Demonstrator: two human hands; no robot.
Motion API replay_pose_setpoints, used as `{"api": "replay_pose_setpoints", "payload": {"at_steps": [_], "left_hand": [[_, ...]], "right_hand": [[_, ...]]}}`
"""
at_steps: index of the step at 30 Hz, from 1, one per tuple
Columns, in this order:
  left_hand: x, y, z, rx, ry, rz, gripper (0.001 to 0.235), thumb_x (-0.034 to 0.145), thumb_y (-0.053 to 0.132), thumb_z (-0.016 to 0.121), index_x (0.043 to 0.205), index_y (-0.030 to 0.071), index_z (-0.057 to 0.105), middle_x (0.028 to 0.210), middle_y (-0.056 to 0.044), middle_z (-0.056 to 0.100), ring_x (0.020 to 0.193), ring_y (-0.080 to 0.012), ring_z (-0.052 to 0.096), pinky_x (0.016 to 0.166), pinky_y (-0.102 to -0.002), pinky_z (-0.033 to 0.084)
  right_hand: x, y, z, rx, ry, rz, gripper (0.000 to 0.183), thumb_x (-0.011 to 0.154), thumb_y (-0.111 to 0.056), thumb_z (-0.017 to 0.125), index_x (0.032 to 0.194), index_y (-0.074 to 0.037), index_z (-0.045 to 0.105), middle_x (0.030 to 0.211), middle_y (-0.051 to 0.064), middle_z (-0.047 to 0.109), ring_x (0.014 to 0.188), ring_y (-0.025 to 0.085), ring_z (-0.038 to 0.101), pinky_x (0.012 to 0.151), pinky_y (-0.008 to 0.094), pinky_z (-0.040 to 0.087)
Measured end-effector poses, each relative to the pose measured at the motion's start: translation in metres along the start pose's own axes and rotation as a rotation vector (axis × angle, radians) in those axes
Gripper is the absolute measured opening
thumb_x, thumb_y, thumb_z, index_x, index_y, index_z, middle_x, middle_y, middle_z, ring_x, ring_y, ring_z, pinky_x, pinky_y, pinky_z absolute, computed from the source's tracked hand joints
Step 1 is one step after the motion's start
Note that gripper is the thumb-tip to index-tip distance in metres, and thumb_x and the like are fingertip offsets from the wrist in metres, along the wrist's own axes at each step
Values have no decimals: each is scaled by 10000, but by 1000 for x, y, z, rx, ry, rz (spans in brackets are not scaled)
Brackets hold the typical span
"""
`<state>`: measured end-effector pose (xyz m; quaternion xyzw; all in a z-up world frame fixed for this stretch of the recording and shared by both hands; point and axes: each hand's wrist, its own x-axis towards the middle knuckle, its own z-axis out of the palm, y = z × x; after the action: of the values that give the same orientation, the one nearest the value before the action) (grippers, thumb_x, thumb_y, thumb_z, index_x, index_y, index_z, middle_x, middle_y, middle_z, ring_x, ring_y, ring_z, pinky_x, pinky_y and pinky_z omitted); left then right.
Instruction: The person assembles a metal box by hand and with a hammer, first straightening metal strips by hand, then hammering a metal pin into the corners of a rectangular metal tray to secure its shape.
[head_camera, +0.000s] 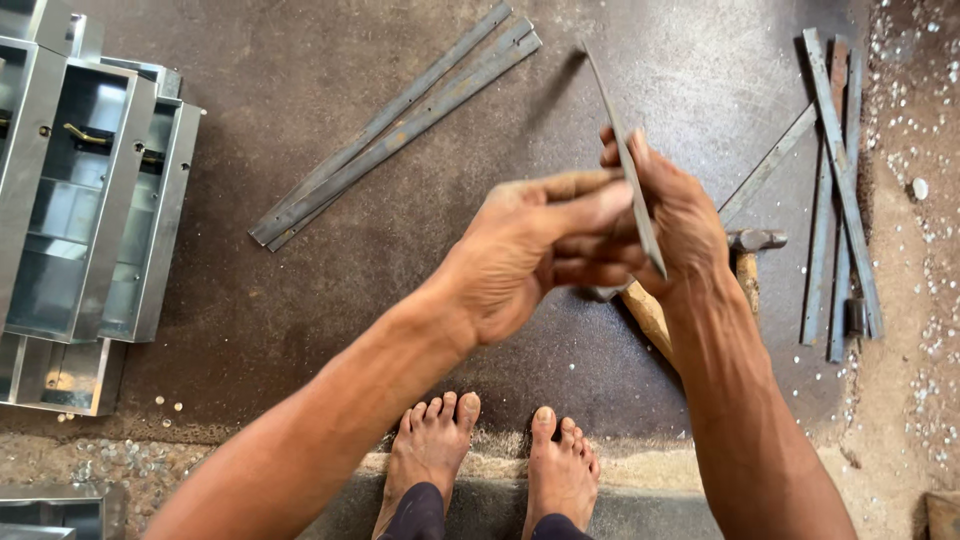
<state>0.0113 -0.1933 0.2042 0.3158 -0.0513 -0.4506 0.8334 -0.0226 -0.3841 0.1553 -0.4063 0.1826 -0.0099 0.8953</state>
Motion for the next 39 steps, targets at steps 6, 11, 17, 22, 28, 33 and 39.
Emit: {"api": "replay_pose_setpoints", "payload": {"at_steps": [6,11,17,22,28,33,39], "left_hand": [[-2,-14,-19,96,-17,-104,437,910,188,722,1262,-60,647,999,-194,762,816,-223,767,681,-349,666],[1,-17,-11,34,-6,-163,606,908,316,765,1305,-112,604,1019,-224,746,847,-249,761,715,-342,662],[23,-26,21,-306,-186,-253,316,1004,94,720,1207,-124,614,1041,-209,724,895,-273,752,802,-344,650],[19,-27,25,-455,-218,-138,160,1096,58,636,1154,-88,662,1053,-204,724,922,-248,752,830,-304,648],[4,-4,25,-299,-68,-160,190,1032,92,642,1100,-81,680,971,-193,734,818,-242,749,755,-339,645],[-23,16,-19,298,87,-285,261,890,99,724,1052,-101,681,847,-181,736,678,-218,724,633,-349,637],[-48,-11,-151,1115,136,-490,407,858,74,681,1265,70,680,1017,-120,796,660,-186,781,604,-332,656]], "right_hand": [[-11,-6,-29,-185,277,-38,307,1007,-142,662,1223,76,657,943,71,680,745,92,676,659,219,610],[-14,-17,-52,-91,120,-39,309,1003,-118,697,1239,71,635,979,83,670,738,71,572,610,180,512],[-3,-21,-42,312,-26,9,286,1034,-80,679,1275,51,599,1016,95,658,770,107,598,650,207,544],[4,-21,-17,399,-46,37,280,1033,-70,654,1282,48,602,1011,93,656,779,126,616,656,228,558],[7,-8,-14,318,2,-1,242,1048,-46,627,1272,45,621,992,90,658,788,143,632,658,240,561],[-6,26,-34,-279,226,-4,276,1044,-251,692,1190,-18,720,877,31,677,751,135,636,697,291,581],[-80,81,-137,-2114,449,-252,962,711,-614,808,1359,52,559,1196,292,634,1117,395,586,898,526,486]]}}
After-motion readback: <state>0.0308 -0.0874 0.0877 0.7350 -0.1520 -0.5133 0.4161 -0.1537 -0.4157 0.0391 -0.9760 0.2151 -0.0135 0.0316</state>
